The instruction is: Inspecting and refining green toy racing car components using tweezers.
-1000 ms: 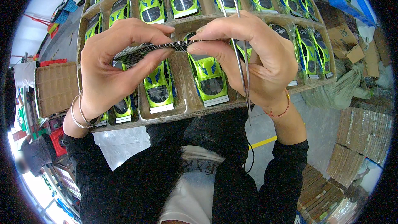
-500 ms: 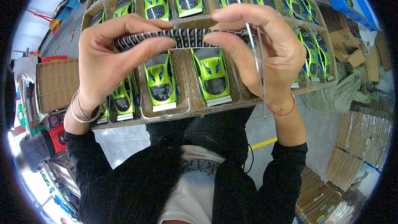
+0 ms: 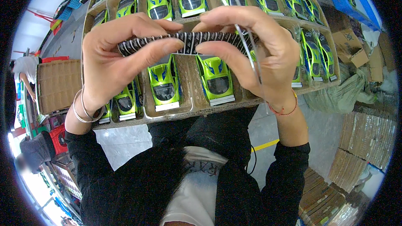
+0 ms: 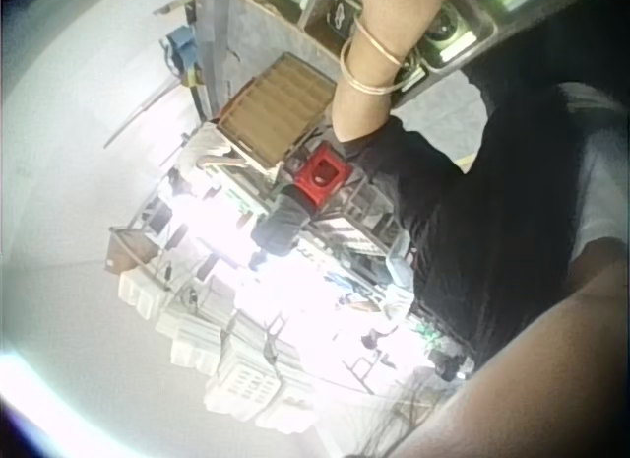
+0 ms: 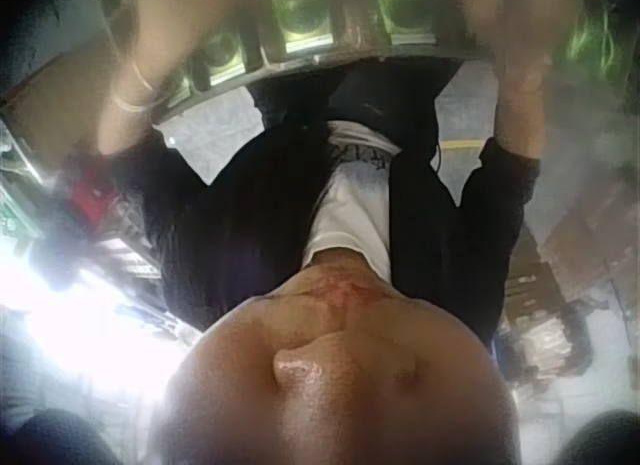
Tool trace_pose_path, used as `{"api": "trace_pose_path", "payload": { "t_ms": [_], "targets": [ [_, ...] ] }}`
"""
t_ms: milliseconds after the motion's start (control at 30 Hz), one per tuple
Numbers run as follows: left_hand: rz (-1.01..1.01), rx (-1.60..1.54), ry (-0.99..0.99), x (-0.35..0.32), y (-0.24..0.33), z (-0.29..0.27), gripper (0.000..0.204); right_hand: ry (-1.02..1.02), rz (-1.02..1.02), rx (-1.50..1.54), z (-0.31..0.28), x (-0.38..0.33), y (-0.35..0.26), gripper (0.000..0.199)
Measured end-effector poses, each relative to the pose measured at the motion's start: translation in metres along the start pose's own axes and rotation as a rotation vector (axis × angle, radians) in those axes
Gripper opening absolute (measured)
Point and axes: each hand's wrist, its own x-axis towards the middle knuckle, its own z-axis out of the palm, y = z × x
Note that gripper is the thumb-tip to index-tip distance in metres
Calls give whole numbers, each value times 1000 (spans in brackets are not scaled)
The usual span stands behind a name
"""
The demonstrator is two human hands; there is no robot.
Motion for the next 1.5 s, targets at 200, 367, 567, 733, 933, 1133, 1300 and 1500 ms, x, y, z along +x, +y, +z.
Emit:
{"api": "trace_pose_path", "payload": {
  "t_ms": [200,367,567,733,933,1133,1300,1500],
  "targets": [
    [-4,-17,-52,-1,0,3,8,15,-37,-71,-2,0,2,28],
    [-27,-12,-57,-1,1,2,10,17,-76,-124,-4,1,1,27],
    [-178,-143,60,-4,-2,1,13,87,-102,-175,-7,-3,5,27],
    [-143,-72,93,-2,2,0,12,107,-145,-207,-5,-3,2,26],
    [159,215,76,7,-5,-6,15,-100,271,245,-16,1,-8,18],
    [205,169,-105,10,4,-2,19,-381,488,332,-25,8,-9,21],
    [154,-60,-87,8,3,4,31,-354,552,511,-22,7,-12,22],
    [-282,-501,-62,5,12,1,52,-203,567,547,-18,-5,-17,23]
  ]
}}
